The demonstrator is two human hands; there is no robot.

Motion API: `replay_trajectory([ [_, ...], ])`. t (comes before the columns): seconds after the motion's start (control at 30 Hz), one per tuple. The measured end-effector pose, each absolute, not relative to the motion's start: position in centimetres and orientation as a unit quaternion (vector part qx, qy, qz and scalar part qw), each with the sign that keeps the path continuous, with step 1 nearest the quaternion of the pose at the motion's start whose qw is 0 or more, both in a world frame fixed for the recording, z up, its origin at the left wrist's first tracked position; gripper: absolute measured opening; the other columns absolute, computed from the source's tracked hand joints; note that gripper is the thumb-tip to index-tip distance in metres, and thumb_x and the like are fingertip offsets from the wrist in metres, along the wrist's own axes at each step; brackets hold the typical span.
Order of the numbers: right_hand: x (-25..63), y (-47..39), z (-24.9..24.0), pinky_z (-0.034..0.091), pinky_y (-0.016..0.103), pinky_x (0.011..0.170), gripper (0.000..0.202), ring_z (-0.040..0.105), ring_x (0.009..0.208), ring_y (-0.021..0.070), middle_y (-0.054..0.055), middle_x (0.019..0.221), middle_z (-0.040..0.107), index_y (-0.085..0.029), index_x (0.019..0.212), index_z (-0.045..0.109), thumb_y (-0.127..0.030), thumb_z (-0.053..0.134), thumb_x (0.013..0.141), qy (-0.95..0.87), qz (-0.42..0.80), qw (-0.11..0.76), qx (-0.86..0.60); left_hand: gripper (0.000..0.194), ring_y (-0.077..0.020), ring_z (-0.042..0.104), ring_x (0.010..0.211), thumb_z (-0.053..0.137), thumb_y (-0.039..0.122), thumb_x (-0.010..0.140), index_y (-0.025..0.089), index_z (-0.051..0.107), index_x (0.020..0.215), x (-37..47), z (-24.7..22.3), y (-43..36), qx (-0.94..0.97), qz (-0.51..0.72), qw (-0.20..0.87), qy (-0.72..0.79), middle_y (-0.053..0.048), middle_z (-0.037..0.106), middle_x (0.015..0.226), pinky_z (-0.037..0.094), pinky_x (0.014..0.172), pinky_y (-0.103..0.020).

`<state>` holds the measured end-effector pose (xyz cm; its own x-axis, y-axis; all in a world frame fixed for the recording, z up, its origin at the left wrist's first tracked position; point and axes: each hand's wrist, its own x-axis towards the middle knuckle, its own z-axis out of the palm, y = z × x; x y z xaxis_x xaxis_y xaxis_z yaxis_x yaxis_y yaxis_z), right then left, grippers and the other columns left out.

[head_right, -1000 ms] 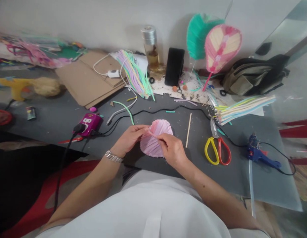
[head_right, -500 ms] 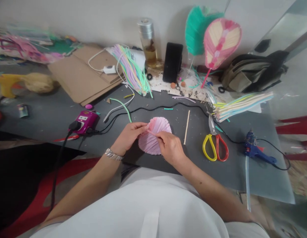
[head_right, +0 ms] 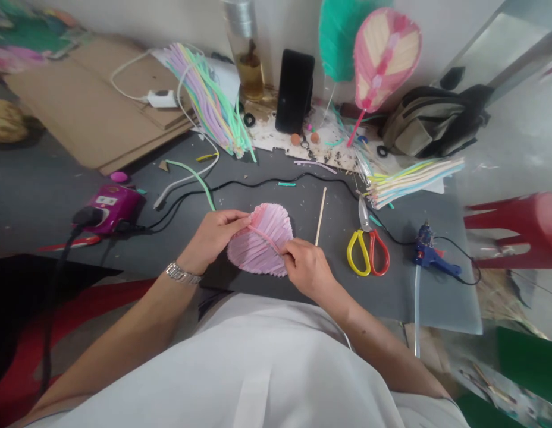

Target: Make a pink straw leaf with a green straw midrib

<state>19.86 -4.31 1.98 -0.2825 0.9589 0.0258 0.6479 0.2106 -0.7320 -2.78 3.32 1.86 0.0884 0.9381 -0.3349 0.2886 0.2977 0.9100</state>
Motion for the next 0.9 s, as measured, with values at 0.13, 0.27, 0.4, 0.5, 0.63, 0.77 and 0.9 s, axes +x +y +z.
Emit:
replay_trajectory([
  [0.13,18.4,-4.4,2.0,0.043,0.028,0.071,0.013,0.063,0.076,0.0189,0.006,0.082,0.069,-0.020,0.084,0.066,-0.026,0.061,0.095,-0.746,0.216,0.228,-0.588,0.037,-0.0254,0.067,0.086,0.072,0.051,0.074,0.018,0.082,0.086,-2.9,2.8,3.2,0.548,0.286,0.519,0.591,-0.007,0.081,0.092,0.049,0.078,-0.031],
  [0.27,16.9,-3.3,1.4,0.040,0.028,0.067,0.012,0.064,0.074,0.0191,0.005,0.080,0.071,-0.020,0.077,0.062,-0.021,0.064,0.089,-0.771,0.166,0.157,-0.595,0.045,-0.0290,0.070,0.089,0.072,0.061,0.069,0.020,0.082,0.086,-3.4,2.5,3.4,0.558,0.260,0.502,0.608,-0.006,0.081,0.092,0.052,0.079,-0.034],
  [0.4,18.0,-1.3,1.5,0.035,0.027,0.062,0.011,0.062,0.069,0.0170,0.002,0.075,0.070,-0.021,0.074,0.060,-0.017,0.064,0.084,-0.730,0.142,0.179,-0.644,0.058,-0.0286,0.071,0.086,0.070,0.071,0.069,0.018,0.081,0.088,-3.5,1.7,3.8,0.550,0.252,0.526,0.598,-0.006,0.081,0.087,0.055,0.075,-0.034],
  [0.5,20.7,0.1,2.7,0.035,0.027,0.062,0.013,0.063,0.067,0.0166,0.002,0.075,0.071,-0.022,0.075,0.061,-0.017,0.061,0.086,-0.663,0.116,0.225,-0.705,0.062,-0.0293,0.072,0.089,0.075,0.073,0.063,0.018,0.081,0.091,-3.5,1.7,3.7,0.539,0.256,0.541,0.592,-0.008,0.081,0.095,0.056,0.080,-0.035],
  [0.63,24.6,1.3,3.6,0.037,0.026,0.065,0.011,0.066,0.070,0.0177,0.003,0.079,0.074,-0.021,0.090,0.066,-0.019,0.056,0.092,-0.623,0.080,0.282,-0.726,0.060,-0.0301,0.074,0.090,0.080,0.068,0.059,0.019,0.082,0.094,-3.4,1.9,3.6,0.535,0.259,0.529,0.606,-0.008,0.082,0.095,0.058,0.081,-0.037],
  [0.77,26.5,0.5,3.0,0.037,0.026,0.062,0.018,0.062,0.064,0.0172,0.002,0.072,0.069,-0.021,0.089,0.066,-0.018,0.050,0.093,-0.633,0.066,0.298,-0.711,0.054,-0.0303,0.074,0.087,0.080,0.064,0.060,0.019,0.082,0.091,-3.1,2.3,3.4,0.531,0.277,0.511,0.617,-0.008,0.082,0.090,0.059,0.079,-0.038],
  [0.9,26.9,-1.0,2.4,0.036,0.026,0.059,0.021,0.058,0.058,0.0158,0.001,0.069,0.066,-0.020,0.092,0.066,-0.019,0.046,0.095,-0.645,0.086,0.313,-0.691,0.052,-0.0292,0.075,0.084,0.079,0.064,0.064,0.019,0.082,0.091,-3.1,2.2,3.3,0.538,0.297,0.500,0.610,-0.008,0.082,0.088,0.060,0.072,-0.036],
])
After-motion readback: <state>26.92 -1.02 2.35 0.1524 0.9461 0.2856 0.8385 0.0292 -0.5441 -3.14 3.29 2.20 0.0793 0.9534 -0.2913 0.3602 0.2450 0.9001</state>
